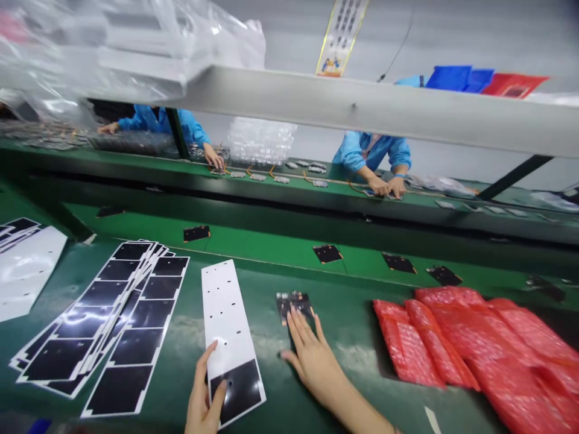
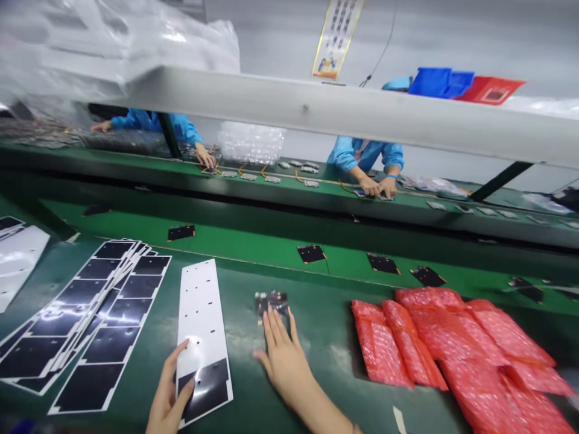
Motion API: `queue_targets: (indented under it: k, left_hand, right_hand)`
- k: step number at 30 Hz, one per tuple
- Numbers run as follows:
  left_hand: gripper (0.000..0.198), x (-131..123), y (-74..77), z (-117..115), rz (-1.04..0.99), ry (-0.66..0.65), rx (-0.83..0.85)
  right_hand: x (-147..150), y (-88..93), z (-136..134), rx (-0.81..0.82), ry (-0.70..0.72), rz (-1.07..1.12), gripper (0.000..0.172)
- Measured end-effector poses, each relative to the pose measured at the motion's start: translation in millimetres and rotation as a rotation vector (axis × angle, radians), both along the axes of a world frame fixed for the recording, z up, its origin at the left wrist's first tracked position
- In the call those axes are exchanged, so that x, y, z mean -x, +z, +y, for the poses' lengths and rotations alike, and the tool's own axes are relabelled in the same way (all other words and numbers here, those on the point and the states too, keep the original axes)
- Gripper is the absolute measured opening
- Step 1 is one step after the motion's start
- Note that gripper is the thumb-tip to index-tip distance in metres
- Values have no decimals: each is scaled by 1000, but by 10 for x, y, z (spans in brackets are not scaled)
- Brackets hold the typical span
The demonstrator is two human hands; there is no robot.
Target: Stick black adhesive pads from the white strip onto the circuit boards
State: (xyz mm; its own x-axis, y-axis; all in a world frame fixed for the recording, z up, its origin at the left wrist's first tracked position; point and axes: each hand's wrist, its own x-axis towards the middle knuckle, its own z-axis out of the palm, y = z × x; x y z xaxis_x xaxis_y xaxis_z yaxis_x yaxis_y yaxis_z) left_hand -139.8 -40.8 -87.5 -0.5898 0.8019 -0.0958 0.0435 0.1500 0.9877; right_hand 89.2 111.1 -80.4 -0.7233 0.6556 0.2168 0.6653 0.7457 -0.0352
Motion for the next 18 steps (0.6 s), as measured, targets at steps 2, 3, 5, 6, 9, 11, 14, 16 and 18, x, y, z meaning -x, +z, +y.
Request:
queue_targets:
  k: [2,3,5,6,9,11,14,16,18]
  left_hand:
    - [59,60,-65,13,12,-66,2]
    - [59,101,-86,3,75,-106,7]
    - [56,201,-82,-45,279,-149,18]
    - [54,263,-53,-75,390,-148,26]
    - [47,557,118,-144,652,-54,102]
    - [47,878,257,-159,776,59,178]
    - [67,1450,443,-180,928,212,296]
    - [91,1754,536,-201,996,258,373]
    - [106,1942,586,-199,1034,236,403]
  right_hand:
    - [309,157,523,127,-146,-56,70]
    - [467,264,791,183,-236,-91,69]
    - [746,465,1235,238,-375,-117,68]
    - [857,540,1382,250,-410,-116,68]
    - [1057,636,1468,253,-443,-85,74]
    - [1090,622,1273,228,-414,-60,77]
    - [975,574,761,231,-264,-22,75]
    - [784,553,389,287,-148,1,73]
    - [513,540,98,320,-72,28,73]
